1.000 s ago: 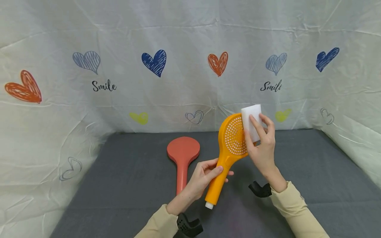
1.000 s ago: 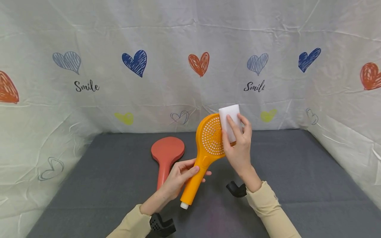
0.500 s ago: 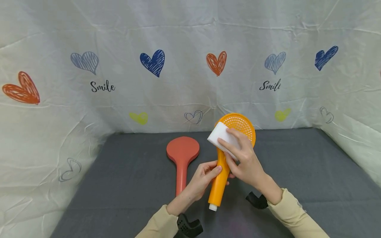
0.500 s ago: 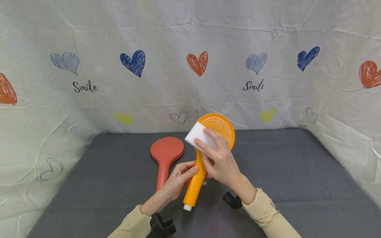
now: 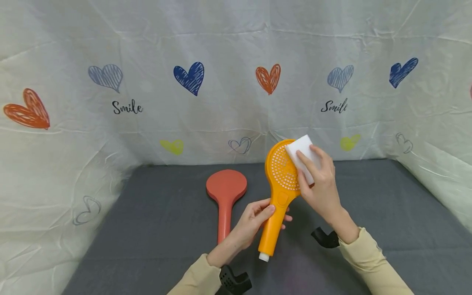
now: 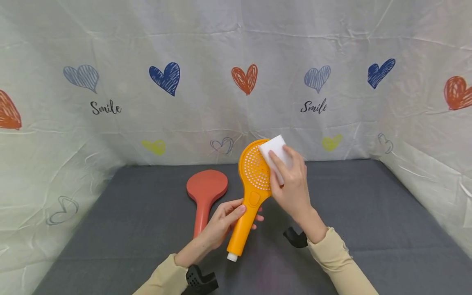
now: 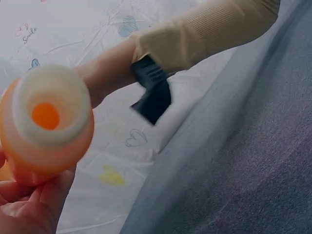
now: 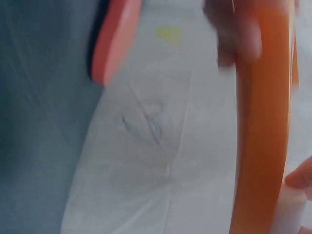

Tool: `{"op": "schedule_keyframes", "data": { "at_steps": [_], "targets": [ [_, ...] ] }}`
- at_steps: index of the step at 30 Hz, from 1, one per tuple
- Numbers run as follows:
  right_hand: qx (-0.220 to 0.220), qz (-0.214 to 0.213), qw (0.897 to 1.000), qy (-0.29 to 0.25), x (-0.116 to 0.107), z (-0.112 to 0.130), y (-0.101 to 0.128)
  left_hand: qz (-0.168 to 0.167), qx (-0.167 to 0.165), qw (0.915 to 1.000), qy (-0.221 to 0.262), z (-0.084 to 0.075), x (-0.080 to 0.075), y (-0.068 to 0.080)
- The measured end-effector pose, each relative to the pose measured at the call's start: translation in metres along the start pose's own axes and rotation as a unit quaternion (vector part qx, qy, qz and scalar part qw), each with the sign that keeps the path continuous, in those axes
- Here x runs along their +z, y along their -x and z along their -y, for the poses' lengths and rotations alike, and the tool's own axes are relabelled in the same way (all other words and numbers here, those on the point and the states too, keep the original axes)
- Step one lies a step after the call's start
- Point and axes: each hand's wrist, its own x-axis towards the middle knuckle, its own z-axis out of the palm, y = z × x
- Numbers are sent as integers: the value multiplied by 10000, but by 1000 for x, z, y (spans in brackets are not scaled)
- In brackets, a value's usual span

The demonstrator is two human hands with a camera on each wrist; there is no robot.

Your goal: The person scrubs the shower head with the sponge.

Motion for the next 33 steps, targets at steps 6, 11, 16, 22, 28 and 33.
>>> {"op": "schedule_keyframes", "data": {
  "at_steps": [6,11,16,22,28,33],
  "targets": [
    [-636,618,9955,-333,6,19,14,-69,115,9999,-6,-2,-3,-1],
    [-764,426,9955,-372,2,9,11,-18,160,9999,36,-2,-3,-2],
    [-215,-85,9996,-131,-6,-11,3,6,81,10000,-53,-2,-2,-2],
    [199,-67,9997,142,-7,-10,10,-63,44,9999,-143,-1,-1,-1],
    [-276,588,9978,-139,4,18,27,-456,-1,9974,-554,-2,-4,-1],
    [-540,982,9931,-355,8,38,35,-850,-87,9936,-742,-3,-5,1]
  ]
}}
